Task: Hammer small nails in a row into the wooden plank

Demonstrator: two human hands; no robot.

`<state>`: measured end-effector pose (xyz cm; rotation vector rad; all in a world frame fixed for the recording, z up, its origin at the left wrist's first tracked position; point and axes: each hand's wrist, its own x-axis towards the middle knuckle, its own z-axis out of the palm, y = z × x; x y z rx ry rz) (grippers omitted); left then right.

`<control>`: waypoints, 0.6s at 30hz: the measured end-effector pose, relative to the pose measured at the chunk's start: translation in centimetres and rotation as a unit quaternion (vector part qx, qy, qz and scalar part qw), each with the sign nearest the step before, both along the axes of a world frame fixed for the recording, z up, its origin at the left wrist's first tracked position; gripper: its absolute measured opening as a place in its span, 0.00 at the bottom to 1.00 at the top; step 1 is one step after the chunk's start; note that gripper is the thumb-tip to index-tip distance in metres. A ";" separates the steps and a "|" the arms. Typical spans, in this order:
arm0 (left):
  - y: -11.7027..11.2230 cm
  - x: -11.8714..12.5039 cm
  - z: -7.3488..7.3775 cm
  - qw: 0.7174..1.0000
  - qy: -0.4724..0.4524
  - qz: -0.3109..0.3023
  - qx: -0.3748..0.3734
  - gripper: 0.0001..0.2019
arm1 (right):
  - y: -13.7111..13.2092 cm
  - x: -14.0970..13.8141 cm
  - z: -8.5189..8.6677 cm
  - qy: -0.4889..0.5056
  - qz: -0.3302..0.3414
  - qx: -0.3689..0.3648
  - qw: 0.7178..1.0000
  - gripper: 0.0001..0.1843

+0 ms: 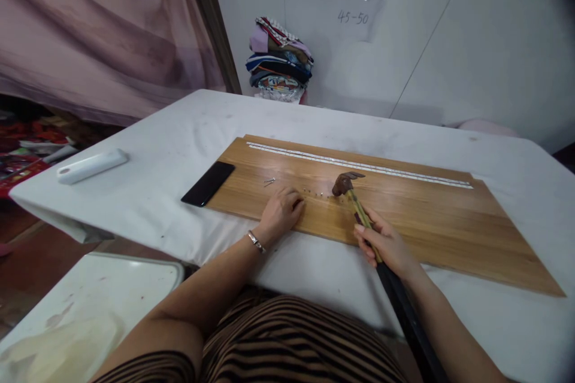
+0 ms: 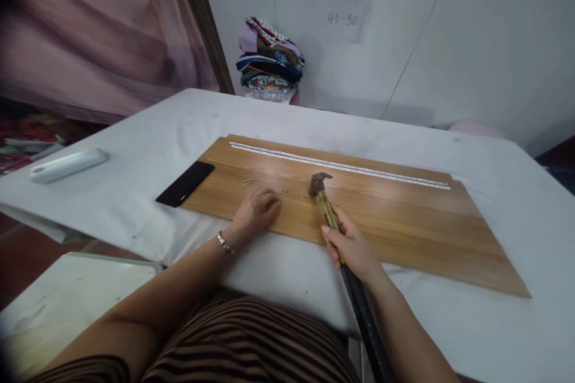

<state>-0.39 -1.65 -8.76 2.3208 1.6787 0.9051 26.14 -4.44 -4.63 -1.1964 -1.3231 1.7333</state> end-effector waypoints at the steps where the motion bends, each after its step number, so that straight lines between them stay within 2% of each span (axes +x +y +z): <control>1: 0.0 0.0 0.0 1.000 0.000 -0.002 0.000 0.07 | 0.0 0.0 0.0 0.001 -0.001 0.002 1.000 0.39; 18: 0.0 0.2 0.3 1.000 0.000 0.005 0.000 0.07 | 0.0 -0.1 -0.1 -0.014 0.004 0.001 1.000 0.38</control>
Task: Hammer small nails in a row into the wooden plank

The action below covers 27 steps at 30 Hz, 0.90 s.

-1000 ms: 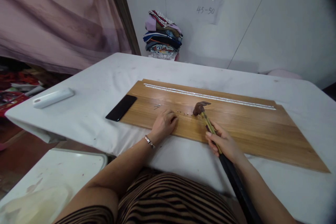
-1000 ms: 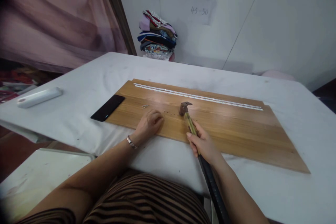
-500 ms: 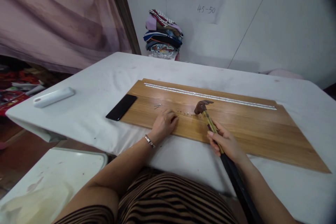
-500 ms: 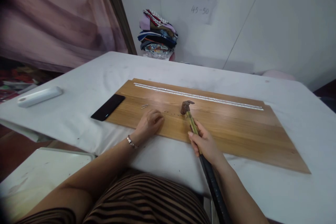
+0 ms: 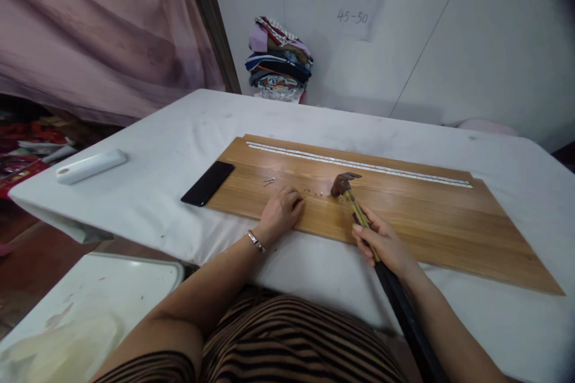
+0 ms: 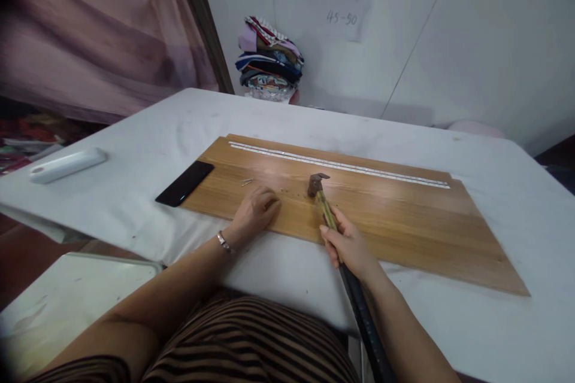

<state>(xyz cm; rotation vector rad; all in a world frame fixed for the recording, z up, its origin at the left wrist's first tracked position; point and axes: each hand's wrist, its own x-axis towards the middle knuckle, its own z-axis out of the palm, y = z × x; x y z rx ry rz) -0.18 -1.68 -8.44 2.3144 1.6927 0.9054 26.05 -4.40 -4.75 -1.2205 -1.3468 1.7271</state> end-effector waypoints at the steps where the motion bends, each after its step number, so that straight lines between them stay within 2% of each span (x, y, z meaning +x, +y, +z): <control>1: 0.0 0.0 0.0 1.000 -0.001 0.000 0.000 0.07 | 0.0 0.0 0.1 0.000 -0.001 0.001 1.000 0.38; 8: 0.1 -0.3 -0.4 1.000 0.000 -0.004 -0.004 0.07 | -0.2 0.1 0.3 0.011 -0.015 -0.006 1.000 0.39; 14: 0.1 -0.2 -0.3 1.000 0.003 0.001 -0.003 0.07 | -0.2 0.1 0.1 0.004 0.001 0.004 1.000 0.38; 27: -0.1 -0.1 -0.3 1.000 0.010 0.000 -0.007 0.08 | -0.3 0.0 0.7 -0.016 0.011 -0.001 1.000 0.41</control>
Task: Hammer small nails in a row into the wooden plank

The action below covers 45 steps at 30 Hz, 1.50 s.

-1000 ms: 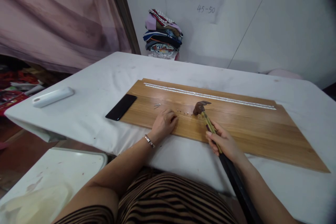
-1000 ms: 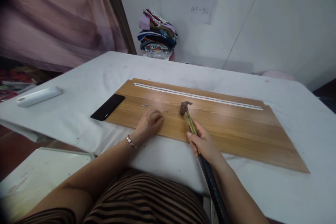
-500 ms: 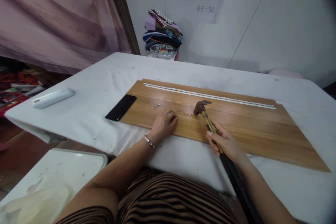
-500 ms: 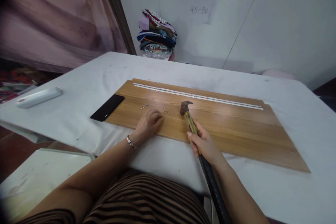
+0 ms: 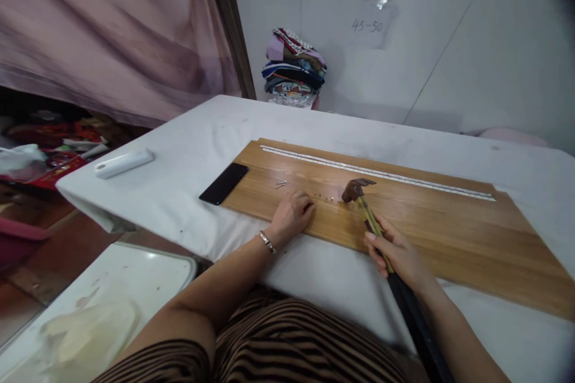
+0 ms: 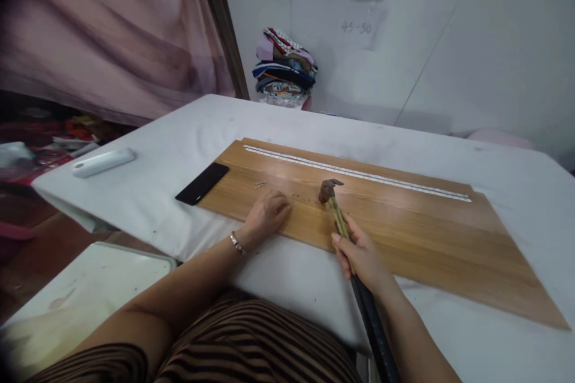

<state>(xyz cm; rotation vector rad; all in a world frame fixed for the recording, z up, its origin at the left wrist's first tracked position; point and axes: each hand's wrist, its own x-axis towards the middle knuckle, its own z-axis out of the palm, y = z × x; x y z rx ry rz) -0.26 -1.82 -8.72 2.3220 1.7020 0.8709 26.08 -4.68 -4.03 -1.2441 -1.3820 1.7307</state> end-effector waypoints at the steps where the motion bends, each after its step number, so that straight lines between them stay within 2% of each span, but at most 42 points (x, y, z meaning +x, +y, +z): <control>1: -0.1 0.0 0.0 1.000 -0.002 0.001 0.000 0.08 | 0.0 0.1 0.0 0.000 0.002 0.005 1.000 0.41; 6: -0.1 -0.2 0.1 0.998 -0.051 0.028 0.008 0.08 | -0.1 0.4 -0.3 -0.007 0.007 0.008 1.000 0.41; 10: 0.7 -1.7 0.8 0.992 -0.079 0.096 0.032 0.06 | 0.1 0.5 -0.8 -0.008 0.011 0.003 1.000 0.39; 14: 1.8 -4.3 1.5 0.979 -0.027 0.202 0.000 0.09 | 0.2 0.4 -1.1 -0.003 0.010 0.005 1.000 0.38; 17: 2.4 -5.6 1.7 0.967 0.053 0.242 -0.055 0.12 | 0.2 0.5 -1.1 0.005 0.009 0.008 1.000 0.37; 20: 2.9 -5.9 1.5 0.957 0.127 0.247 -0.085 0.14 | 0.2 0.6 -1.0 0.009 0.011 0.009 1.000 0.37; 23: 3.1 -5.5 1.5 0.950 0.158 0.250 -0.097 0.15 | 0.4 0.7 -1.0 0.009 0.014 0.012 1.000 0.37; 34: 2.3 -4.0 2.3 0.946 0.150 0.247 -0.144 0.16 | 0.7 0.2 -0.5 0.059 -0.015 0.013 0.998 0.37; 38: 2.4 -3.9 2.4 0.945 0.148 0.251 -0.146 0.16 | 0.8 0.3 -0.5 0.073 -0.002 0.026 0.997 0.36; 45: 2.4 -4.1 2.2 0.946 0.089 0.277 -0.144 0.14 | 0.9 0.1 -0.8 0.067 0.002 0.025 0.997 0.36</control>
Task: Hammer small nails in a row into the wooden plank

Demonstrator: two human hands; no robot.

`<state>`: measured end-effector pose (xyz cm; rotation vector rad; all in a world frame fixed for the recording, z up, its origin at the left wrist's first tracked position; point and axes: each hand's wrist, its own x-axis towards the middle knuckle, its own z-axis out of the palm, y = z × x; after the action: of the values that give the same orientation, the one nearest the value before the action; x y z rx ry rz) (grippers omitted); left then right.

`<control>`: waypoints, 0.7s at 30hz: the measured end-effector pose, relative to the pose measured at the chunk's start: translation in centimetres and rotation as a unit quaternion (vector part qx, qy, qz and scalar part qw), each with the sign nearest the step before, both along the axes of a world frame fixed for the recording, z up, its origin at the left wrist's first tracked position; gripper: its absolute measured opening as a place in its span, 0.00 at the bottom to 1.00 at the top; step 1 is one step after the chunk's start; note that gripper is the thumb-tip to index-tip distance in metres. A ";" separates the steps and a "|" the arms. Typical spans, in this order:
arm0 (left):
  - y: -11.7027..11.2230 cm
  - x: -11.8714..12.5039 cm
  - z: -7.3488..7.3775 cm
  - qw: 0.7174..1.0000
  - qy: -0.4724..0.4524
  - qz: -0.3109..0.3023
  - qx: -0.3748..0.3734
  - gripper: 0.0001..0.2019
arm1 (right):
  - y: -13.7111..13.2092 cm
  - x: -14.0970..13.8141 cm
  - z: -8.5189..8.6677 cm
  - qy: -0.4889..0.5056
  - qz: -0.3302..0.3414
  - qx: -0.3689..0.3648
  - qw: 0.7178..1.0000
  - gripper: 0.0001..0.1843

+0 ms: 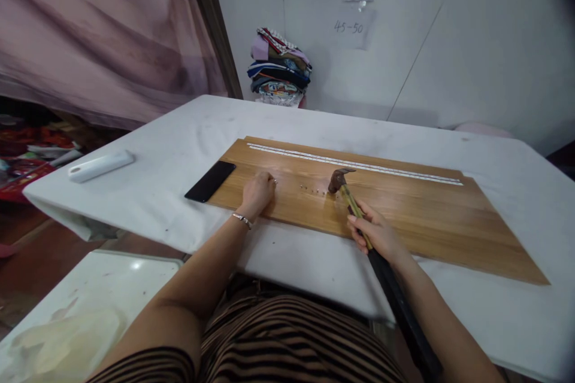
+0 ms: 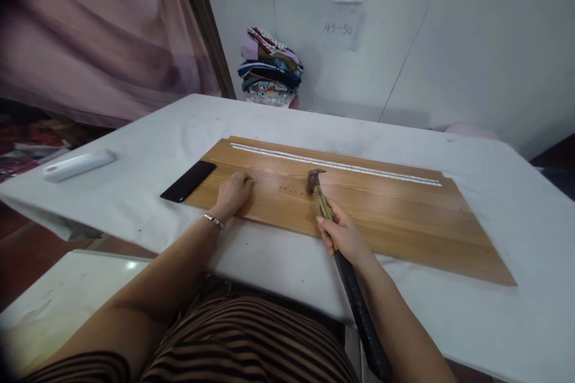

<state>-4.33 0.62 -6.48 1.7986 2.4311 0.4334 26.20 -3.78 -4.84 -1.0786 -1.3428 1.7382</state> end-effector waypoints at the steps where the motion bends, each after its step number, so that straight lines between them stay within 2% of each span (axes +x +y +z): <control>1: 0.0 0.0 -0.1 1.000 -0.012 0.008 0.009 0.14 | 0.0 0.0 0.0 0.000 -0.001 -0.001 1.000 0.35; 6: 0.0 -0.3 -0.2 0.996 -0.074 0.031 0.050 0.12 | 0.1 0.0 0.1 -0.006 -0.005 -0.004 1.000 0.33; 10: 0.1 -0.3 -0.4 0.984 -0.153 0.025 0.092 0.10 | 0.1 0.0 0.2 -0.002 -0.006 0.002 1.000 0.35; 15: 0.2 1.1 -0.8 0.962 -0.237 -0.048 0.130 0.13 | -0.2 0.0 0.4 -0.005 -0.010 -0.008 1.000 0.38; 18: 0.1 2.4 -1.2 0.955 -0.233 -0.108 0.146 0.12 | -0.5 -0.2 0.7 -0.014 -0.013 -0.020 1.000 0.41; 21: -0.1 3.4 -1.7 0.960 -0.207 -0.134 0.131 0.11 | -0.6 -0.3 0.8 -0.026 -0.018 -0.028 0.999 0.41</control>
<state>-0.94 0.52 -8.14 1.8637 1.8890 1.0234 25.93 -4.42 -4.04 -1.1788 -1.3047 1.7429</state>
